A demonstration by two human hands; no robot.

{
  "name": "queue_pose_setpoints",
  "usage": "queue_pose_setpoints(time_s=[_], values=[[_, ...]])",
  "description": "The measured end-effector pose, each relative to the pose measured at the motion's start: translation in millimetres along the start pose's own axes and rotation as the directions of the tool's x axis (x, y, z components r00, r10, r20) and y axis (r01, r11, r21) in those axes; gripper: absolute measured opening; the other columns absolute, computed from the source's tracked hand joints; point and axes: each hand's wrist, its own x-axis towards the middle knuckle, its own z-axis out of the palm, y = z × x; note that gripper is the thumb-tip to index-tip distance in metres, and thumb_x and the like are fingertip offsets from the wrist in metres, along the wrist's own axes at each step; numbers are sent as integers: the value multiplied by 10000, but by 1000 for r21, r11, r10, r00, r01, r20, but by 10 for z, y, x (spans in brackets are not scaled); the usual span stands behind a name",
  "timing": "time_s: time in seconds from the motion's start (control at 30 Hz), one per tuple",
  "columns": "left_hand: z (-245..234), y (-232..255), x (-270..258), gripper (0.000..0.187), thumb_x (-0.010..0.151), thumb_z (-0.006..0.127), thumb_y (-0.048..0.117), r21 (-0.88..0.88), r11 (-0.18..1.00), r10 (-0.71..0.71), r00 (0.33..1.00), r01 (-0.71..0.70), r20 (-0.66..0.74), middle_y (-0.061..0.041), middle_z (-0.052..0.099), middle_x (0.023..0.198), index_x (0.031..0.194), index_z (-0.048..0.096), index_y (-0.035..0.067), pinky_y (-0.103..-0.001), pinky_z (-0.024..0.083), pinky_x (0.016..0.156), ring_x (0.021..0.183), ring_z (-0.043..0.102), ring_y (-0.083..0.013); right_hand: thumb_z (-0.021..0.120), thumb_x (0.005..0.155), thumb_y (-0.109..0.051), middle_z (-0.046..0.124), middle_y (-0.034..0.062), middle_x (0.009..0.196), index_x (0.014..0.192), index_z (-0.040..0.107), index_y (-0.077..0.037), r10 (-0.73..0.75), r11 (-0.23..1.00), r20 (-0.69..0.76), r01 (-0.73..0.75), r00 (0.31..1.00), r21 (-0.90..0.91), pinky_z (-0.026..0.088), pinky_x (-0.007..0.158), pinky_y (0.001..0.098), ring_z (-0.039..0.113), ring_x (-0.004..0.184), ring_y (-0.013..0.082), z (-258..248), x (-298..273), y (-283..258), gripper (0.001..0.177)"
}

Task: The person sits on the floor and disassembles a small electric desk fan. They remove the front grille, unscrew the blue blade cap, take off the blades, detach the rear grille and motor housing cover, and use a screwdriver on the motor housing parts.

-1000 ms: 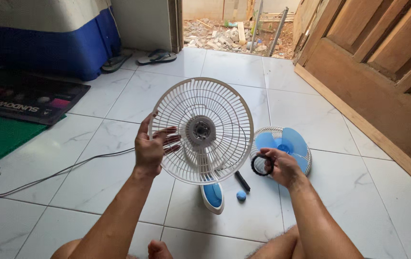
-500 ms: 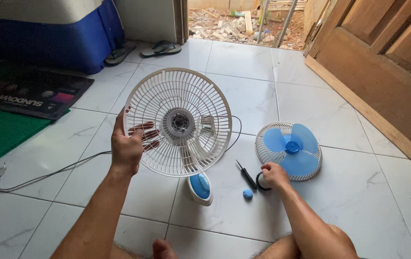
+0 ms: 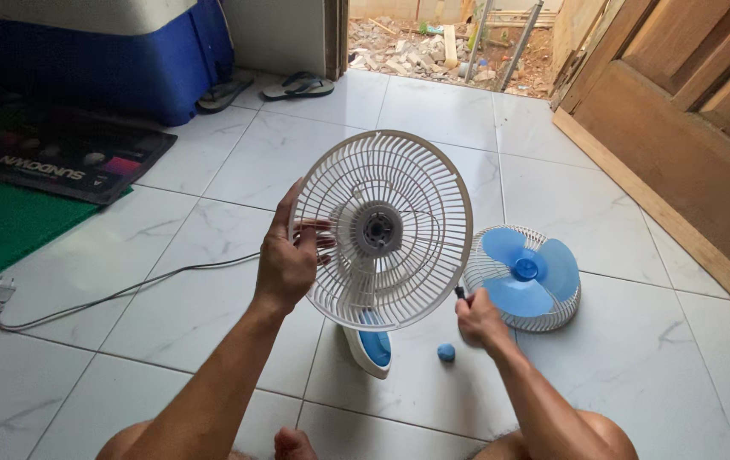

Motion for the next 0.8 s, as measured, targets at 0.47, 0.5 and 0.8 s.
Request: queue_pose_setpoints(time_s=[0.47, 0.5, 0.8], values=[[150, 37, -58, 693, 1036, 391, 0, 165, 986, 8, 1000, -4, -23, -147, 673, 1193, 1616, 157, 297, -339, 652, 758, 961, 728, -181, 619, 956, -280, 747, 67, 698, 1066, 662, -88, -554, 827, -39, 555, 832, 89, 509, 444, 338, 674, 522, 150, -1446, -1360, -1385, 225], [129, 17, -66, 693, 1024, 384, -26, 130, 989, 66, 998, -63, -19, -159, 581, 1304, 1606, 159, 275, -336, 664, 787, 993, 710, -197, 622, 957, -305, 747, 64, 713, 1060, 655, -90, -587, 809, -14, 587, 810, 42, 538, 442, 353, 709, 526, 155, -1405, -1389, -1496, 240], [-10, -138, -107, 682, 1018, 366, -61, 62, 987, 152, 987, -150, -41, -190, 413, 1514, 1596, 151, 230, -320, 693, 874, 1091, 676, -218, 590, 990, -354, 703, 83, 584, 1088, 629, -116, -621, 758, 56, 617, 782, -211, 492, 491, 422, 679, 495, 239, -1198, -1286, -1899, 261]])
